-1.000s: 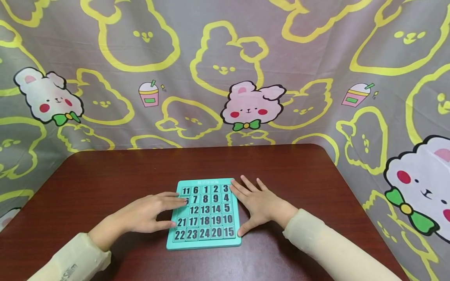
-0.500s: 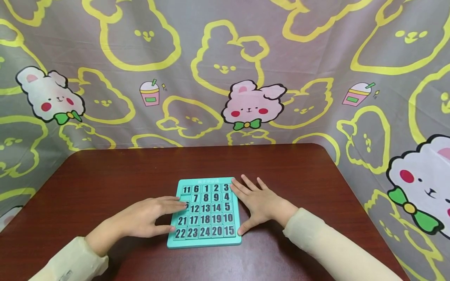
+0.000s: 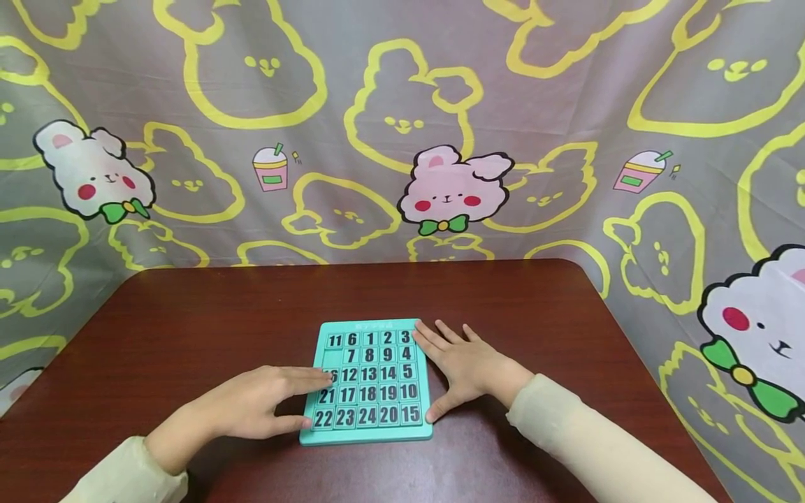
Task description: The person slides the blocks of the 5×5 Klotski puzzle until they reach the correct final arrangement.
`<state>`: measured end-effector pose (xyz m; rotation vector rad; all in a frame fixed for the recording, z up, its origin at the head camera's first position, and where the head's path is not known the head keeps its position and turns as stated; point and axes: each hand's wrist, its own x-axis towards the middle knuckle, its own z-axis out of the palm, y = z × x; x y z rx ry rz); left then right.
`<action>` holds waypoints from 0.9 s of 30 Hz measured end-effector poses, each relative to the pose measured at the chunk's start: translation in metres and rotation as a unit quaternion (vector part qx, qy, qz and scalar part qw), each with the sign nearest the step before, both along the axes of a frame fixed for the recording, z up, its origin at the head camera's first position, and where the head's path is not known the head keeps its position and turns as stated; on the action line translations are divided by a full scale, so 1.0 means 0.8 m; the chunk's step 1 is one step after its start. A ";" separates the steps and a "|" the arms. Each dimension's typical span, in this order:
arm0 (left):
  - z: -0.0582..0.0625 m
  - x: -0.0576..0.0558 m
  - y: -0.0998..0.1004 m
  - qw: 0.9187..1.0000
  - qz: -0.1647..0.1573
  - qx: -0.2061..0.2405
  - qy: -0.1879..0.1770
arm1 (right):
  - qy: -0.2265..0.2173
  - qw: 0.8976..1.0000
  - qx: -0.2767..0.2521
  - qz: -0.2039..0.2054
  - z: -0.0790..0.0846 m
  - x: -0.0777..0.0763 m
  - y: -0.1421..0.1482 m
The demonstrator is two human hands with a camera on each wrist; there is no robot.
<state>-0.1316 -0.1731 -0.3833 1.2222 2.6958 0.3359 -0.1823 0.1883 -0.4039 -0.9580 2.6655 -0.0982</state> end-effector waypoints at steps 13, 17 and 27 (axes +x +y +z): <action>0.004 -0.023 -0.001 1.000 0.005 0.005 0.011 | -0.004 1.000 0.001 -0.004 -0.001 0.000 0.000; 0.004 -0.034 -0.001 1.000 0.017 0.003 0.009 | -0.006 1.000 0.000 -0.004 -0.001 0.000 0.000; 0.006 -0.055 0.004 1.000 0.026 -0.002 0.002 | -0.005 1.000 0.004 -0.004 0.000 0.001 0.000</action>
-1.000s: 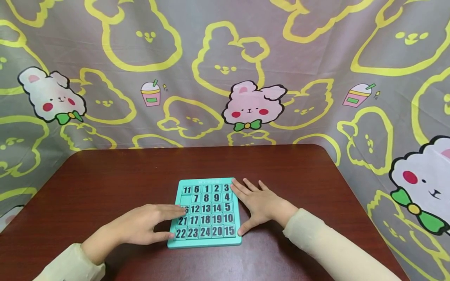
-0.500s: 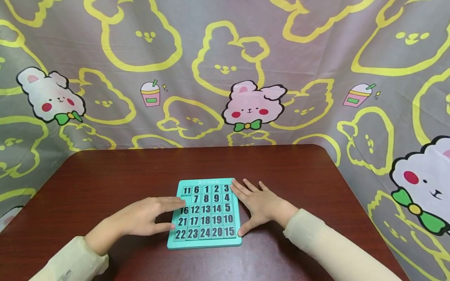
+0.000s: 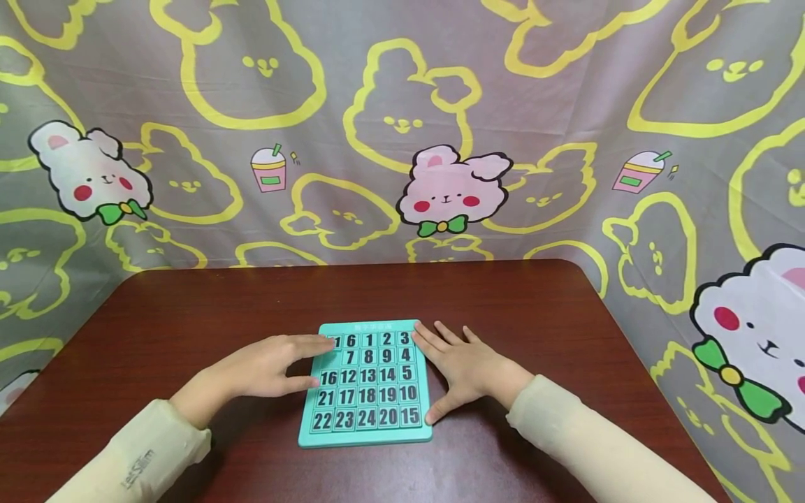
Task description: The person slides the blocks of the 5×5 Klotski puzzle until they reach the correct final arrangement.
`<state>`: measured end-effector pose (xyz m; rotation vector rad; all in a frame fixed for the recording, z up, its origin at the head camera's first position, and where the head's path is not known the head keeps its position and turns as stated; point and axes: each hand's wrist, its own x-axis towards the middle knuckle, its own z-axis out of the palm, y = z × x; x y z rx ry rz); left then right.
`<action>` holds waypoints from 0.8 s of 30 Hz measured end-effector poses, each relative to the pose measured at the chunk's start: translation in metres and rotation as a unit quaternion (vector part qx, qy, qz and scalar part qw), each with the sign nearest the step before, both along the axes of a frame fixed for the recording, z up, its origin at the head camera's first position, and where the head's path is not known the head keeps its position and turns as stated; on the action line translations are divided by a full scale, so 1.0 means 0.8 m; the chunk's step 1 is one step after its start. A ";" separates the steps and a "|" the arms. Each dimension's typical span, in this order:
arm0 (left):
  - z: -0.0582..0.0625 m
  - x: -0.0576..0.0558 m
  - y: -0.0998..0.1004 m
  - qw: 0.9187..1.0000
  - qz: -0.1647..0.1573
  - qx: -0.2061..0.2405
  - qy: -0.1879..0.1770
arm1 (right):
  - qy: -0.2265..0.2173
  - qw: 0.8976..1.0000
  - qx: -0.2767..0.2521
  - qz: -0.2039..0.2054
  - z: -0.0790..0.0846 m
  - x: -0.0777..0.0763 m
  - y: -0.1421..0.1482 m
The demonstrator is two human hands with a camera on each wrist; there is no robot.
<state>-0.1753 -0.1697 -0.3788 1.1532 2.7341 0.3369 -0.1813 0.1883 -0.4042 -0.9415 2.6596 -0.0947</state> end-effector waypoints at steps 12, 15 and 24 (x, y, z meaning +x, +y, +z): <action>-0.005 -0.009 0.006 1.000 0.009 -0.005 -0.015 | 0.000 1.000 0.003 -0.001 -0.002 -0.001 0.000; -0.007 -0.009 0.006 1.000 0.010 -0.006 -0.018 | -0.001 1.000 0.002 -0.001 -0.003 -0.001 0.000; -0.010 -0.007 0.005 1.000 0.008 -0.009 -0.023 | 0.001 1.000 0.002 0.001 -0.002 -0.001 0.000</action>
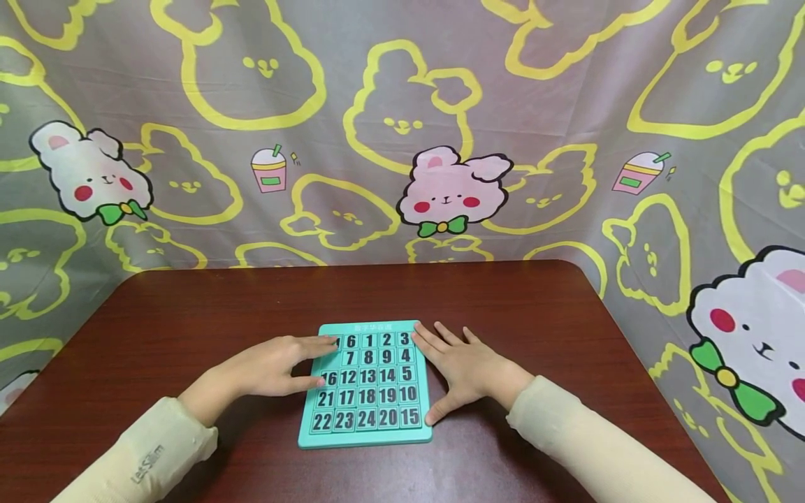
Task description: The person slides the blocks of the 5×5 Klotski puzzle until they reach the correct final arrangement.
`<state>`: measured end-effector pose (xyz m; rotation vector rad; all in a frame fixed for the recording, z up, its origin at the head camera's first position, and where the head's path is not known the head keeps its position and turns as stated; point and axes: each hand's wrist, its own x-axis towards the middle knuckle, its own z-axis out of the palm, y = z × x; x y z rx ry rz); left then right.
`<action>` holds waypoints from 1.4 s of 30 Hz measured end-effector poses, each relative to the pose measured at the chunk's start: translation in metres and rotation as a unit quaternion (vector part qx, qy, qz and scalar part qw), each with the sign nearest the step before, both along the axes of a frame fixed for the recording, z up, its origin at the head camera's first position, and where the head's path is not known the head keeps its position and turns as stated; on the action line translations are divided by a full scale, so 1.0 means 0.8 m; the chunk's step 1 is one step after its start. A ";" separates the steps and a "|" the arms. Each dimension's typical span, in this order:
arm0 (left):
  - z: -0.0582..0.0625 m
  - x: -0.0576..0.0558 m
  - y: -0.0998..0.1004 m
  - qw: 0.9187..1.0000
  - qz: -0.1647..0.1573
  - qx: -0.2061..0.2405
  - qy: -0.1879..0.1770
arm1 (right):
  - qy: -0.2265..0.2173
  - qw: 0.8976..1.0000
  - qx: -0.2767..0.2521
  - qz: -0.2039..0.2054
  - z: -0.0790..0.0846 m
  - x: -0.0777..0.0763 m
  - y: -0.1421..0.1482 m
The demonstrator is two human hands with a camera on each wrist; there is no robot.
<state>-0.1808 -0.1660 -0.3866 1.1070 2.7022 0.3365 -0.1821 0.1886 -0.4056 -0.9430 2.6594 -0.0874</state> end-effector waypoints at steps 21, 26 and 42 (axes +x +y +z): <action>0.004 0.019 0.001 1.000 -0.002 -0.006 -0.014 | -0.003 1.000 -0.005 0.000 0.002 0.001 0.001; 0.006 0.024 0.001 1.000 -0.001 -0.007 -0.013 | -0.002 1.000 -0.003 0.000 0.001 0.000 0.000; 0.013 0.023 0.001 1.000 -0.018 0.002 -0.002 | -0.007 1.000 -0.011 0.001 0.006 0.000 0.001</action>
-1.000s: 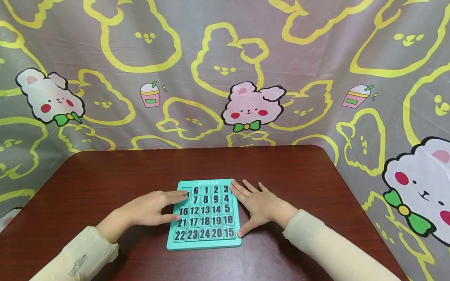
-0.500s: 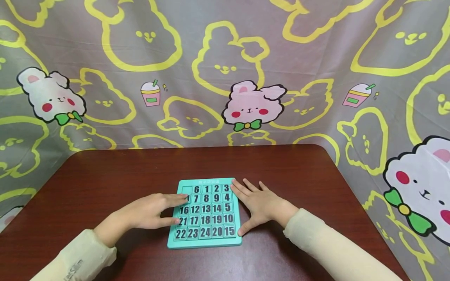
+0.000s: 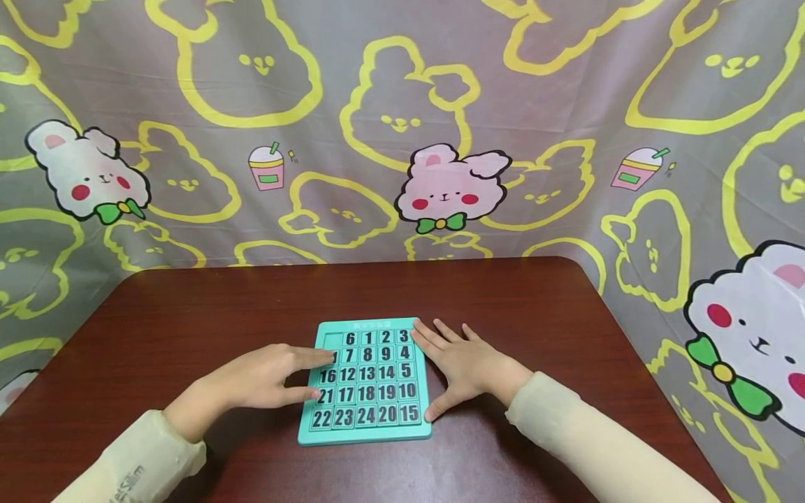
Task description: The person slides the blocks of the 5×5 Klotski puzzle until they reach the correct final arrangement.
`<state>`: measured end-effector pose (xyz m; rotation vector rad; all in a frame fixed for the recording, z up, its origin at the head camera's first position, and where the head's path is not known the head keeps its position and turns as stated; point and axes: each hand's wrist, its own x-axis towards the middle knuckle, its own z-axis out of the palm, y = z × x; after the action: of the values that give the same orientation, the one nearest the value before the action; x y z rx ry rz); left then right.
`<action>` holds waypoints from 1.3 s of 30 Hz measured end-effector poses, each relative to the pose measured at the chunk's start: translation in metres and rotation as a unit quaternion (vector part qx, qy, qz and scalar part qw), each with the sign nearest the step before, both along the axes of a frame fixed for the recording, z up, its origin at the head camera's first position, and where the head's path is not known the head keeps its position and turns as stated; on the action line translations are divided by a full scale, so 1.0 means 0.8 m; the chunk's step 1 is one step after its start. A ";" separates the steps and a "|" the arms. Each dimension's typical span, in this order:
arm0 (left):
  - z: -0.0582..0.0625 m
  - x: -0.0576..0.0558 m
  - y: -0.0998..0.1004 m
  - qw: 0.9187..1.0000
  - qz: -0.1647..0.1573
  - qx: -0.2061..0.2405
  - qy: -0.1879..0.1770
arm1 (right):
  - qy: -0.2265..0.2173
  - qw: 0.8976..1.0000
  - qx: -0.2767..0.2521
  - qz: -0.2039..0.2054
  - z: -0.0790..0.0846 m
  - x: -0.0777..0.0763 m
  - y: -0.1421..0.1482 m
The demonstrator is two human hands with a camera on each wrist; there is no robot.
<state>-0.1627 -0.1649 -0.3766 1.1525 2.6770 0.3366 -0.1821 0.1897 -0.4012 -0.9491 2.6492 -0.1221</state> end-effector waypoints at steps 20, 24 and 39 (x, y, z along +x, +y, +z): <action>0.005 -0.028 0.033 1.000 -0.021 -0.005 -0.007 | 0.005 1.000 -0.005 0.010 -0.002 0.000 0.000; 0.003 -0.033 0.038 1.000 -0.016 -0.007 -0.014 | 0.005 1.000 -0.007 0.009 -0.002 0.000 0.000; -0.002 -0.036 0.032 0.999 -0.014 -0.007 -0.028 | 0.002 1.000 -0.005 0.009 -0.002 0.001 0.000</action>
<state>-0.1916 -0.1397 -0.3784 1.1574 2.6085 0.3413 -0.1817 0.1898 -0.4025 -0.9770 2.6457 -0.1296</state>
